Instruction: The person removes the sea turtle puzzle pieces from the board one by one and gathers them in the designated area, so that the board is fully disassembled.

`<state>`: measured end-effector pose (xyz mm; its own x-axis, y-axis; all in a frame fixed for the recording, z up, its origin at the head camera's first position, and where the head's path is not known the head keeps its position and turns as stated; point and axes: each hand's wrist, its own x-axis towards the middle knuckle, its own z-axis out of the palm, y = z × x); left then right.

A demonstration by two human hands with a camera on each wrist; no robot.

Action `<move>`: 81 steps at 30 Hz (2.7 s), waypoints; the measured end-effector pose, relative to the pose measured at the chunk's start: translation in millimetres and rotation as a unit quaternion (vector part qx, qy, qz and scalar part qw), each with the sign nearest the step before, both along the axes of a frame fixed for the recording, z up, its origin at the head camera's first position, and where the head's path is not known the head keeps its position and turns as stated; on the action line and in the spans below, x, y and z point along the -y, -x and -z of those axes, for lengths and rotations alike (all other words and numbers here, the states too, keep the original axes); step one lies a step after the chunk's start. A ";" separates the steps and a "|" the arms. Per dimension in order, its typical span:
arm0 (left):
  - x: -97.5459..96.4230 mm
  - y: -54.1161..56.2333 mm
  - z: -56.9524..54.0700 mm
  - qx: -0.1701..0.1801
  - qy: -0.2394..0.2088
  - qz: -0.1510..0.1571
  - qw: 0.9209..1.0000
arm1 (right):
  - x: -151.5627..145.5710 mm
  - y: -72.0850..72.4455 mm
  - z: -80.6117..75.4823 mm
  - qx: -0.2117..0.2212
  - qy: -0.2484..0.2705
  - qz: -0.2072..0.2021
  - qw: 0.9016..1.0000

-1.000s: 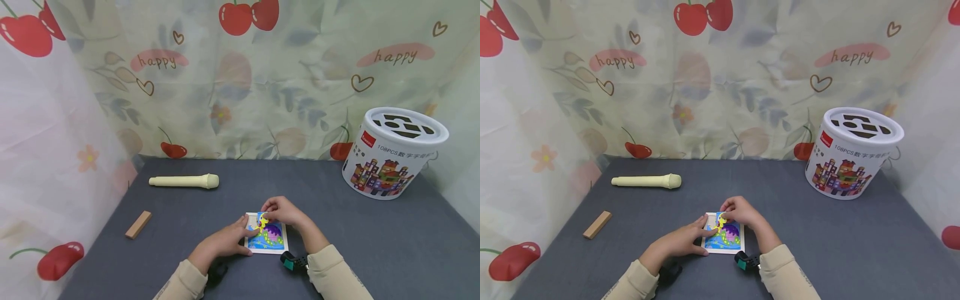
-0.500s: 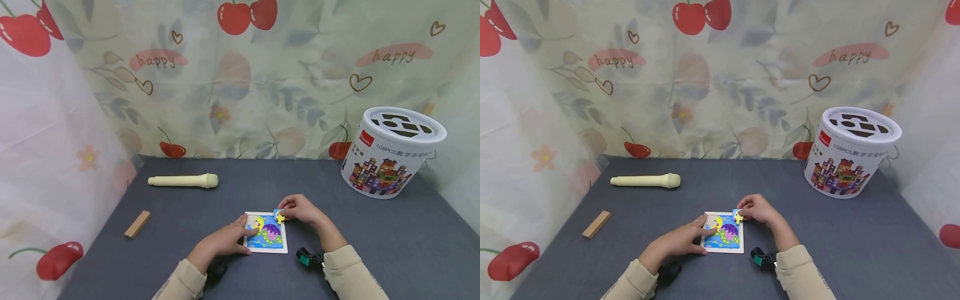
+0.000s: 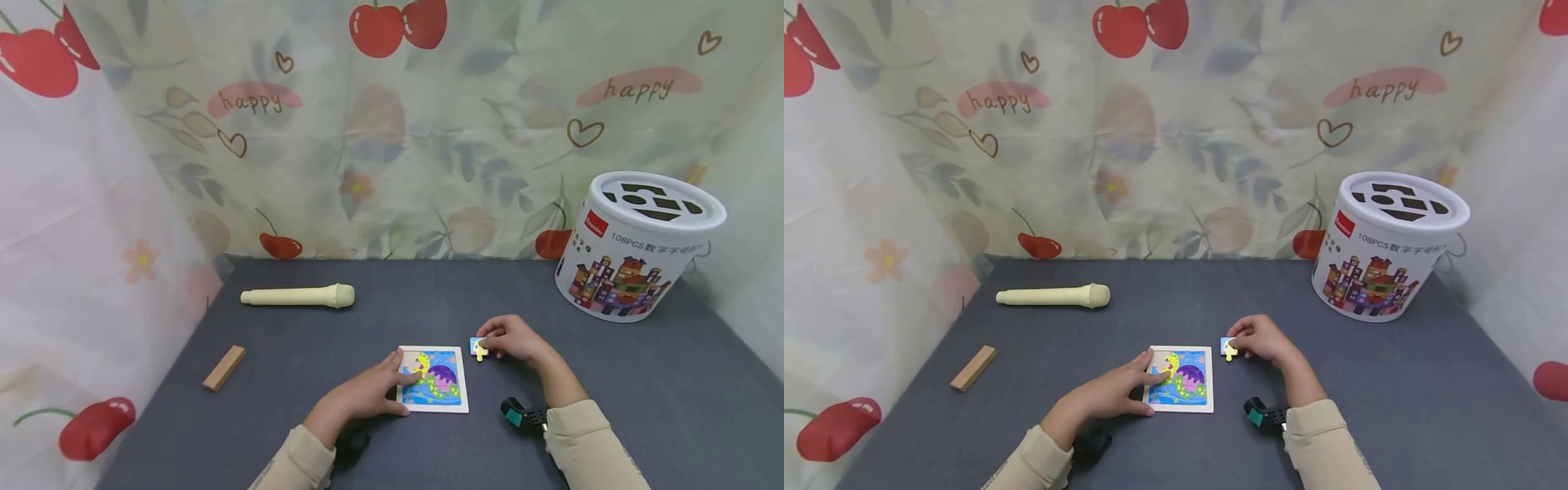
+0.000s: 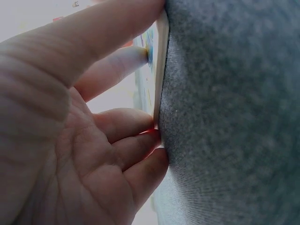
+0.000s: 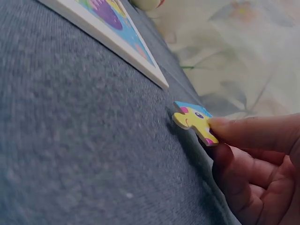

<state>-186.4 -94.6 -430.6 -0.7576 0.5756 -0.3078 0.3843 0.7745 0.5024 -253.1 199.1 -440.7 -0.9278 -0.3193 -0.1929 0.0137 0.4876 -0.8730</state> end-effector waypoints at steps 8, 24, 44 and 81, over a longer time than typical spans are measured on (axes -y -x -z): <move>0.8 -0.4 0.1 0.000 -0.005 0.000 1.000 | -1.7 2.3 4.9 -0.036 -0.028 0.012 0.999; -1.2 -0.3 1.8 -0.011 0.002 0.003 1.000 | 1.3 -0.5 10.5 -0.065 -0.038 0.041 0.996; -19.7 1.4 -7.0 -0.038 0.035 0.003 0.999 | 64.9 -3.9 -6.0 -0.128 -0.100 -0.108 0.981; -17.1 1.1 -1.0 -0.023 0.027 0.016 0.999 | 93.7 -14.2 -1.5 -0.153 -0.141 -0.121 0.971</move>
<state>-187.5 -77.4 -429.6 -0.7537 0.5827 -0.3038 0.4308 0.7872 0.4412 -238.9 105.4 -439.2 -0.8599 -0.5094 -0.0312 -0.3703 0.6647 -0.6489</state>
